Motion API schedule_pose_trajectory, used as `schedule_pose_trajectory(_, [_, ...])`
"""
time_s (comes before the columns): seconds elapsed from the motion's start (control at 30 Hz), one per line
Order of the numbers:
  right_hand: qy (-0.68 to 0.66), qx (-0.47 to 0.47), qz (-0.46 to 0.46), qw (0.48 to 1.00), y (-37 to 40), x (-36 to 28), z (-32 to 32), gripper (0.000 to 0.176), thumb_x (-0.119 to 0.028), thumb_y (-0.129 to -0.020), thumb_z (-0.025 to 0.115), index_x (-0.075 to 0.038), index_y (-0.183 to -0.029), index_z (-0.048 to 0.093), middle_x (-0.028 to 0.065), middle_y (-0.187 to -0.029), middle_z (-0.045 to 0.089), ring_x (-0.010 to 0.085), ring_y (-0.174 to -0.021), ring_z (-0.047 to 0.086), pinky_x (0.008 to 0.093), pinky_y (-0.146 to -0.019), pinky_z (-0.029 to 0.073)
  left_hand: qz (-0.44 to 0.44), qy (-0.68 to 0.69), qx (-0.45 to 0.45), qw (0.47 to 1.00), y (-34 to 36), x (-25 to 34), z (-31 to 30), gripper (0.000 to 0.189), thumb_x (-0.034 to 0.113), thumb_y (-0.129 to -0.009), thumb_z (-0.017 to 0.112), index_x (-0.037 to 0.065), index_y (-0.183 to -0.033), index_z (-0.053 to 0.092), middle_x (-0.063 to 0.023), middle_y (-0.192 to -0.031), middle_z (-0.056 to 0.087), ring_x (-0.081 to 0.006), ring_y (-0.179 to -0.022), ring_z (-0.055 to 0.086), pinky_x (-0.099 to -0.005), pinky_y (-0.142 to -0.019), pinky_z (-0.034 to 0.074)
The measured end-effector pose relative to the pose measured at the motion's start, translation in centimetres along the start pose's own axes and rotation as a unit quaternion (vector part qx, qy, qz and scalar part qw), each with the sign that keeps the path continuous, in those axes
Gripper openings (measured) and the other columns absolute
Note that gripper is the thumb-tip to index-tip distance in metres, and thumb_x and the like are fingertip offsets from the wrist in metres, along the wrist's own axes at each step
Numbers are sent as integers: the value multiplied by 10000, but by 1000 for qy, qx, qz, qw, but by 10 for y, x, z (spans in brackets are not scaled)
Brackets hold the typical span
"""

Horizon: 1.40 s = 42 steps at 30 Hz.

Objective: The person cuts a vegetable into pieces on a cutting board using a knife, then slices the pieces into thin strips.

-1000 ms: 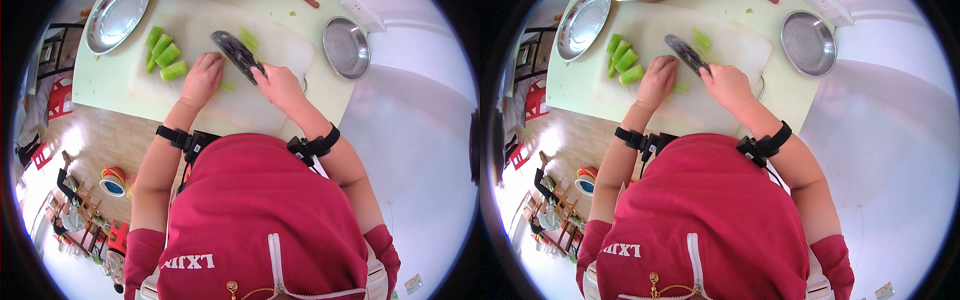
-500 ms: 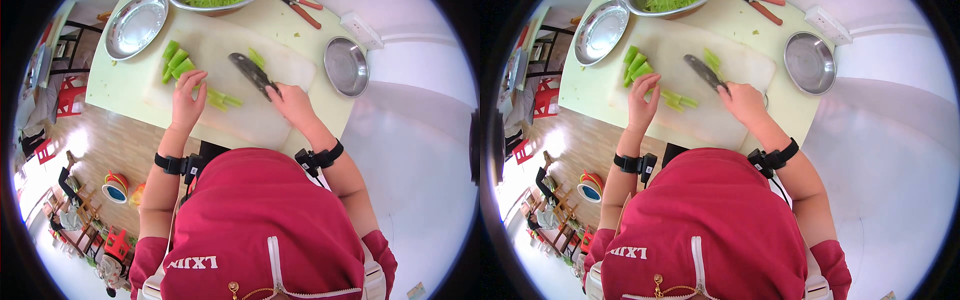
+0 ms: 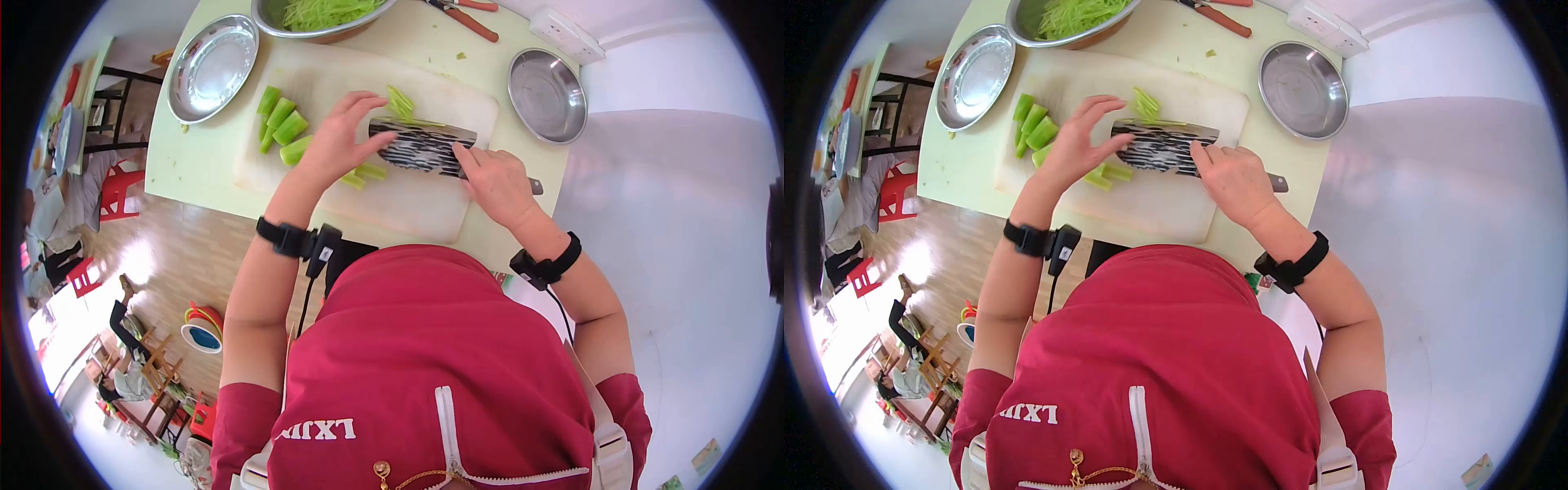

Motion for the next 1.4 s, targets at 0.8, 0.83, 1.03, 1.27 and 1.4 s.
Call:
schedule_pose_trajectory(0.8, [62, 14, -82, 995, 28, -24, -20, 375, -92, -758, 585, -21, -1126, 597, 13, -789, 595, 145, -722, 617, 278, -668, 482, 28, -29, -102, 994, -31, -44, 43, 344, 248, -866, 702, 48, -1139, 638, -119, -1133, 627, -284, -1051, 598, -364, -899, 486])
schedule_pose_trajectory(0.83, [65, 14, -72, 995, 30, -23, -20, 381, -92, -757, 586, -18, -1130, 593, 14, -792, 590, 146, -720, 616, 278, -667, 480, 26, -30, -100, 994, -27, -43, 38, 344, 248, -866, 702, 48, -1139, 638, -119, -1133, 627, -284, -1051, 598, -364, -899, 486])
schedule_pose_trajectory(1.03, [57, 11, -64, 996, 36, -20, -15, 393, -84, -751, 582, -12, -1137, 585, 22, -794, 584, 150, -715, 615, 293, -659, 481, -138, 88, -295, 941, 3, -58, 55, 227, 173, -912, 661, 30, -1089, 659, -39, -900, 673, -109, -838, 625, -257, -744, 499])
schedule_pose_trajectory(1.27, [-33, 7, 2, 999, 56, -18, -8, 414, -161, -755, 675, -63, -1149, 589, 43, -814, 611, 192, -710, 625, 327, -643, 491, -190, 176, -155, 953, 7, -112, 64, 182, 125, -902, 654, 14, -1046, 653, -27, -868, 665, -101, -772, 611, -248, -732, 501])
schedule_pose_trajectory(1.4, [-147, 52, 193, 969, 80, 11, 10, 350, -214, -768, 717, -120, -1094, 631, 73, -758, 655, 241, -657, 637, 360, -610, 505, -56, -41, -81, 994, -18, -73, 56, 330, 102, -804, 707, 51, -1120, 626, -70, -1026, 637, -207, -901, 617, -317, -824, 515])
Point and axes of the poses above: each hand's wrist, its own y-axis away from the middle knuckle, its own z-axis out of the palm, x = y × z, the point moved 9 cm from there along -y, towards the middle knuckle
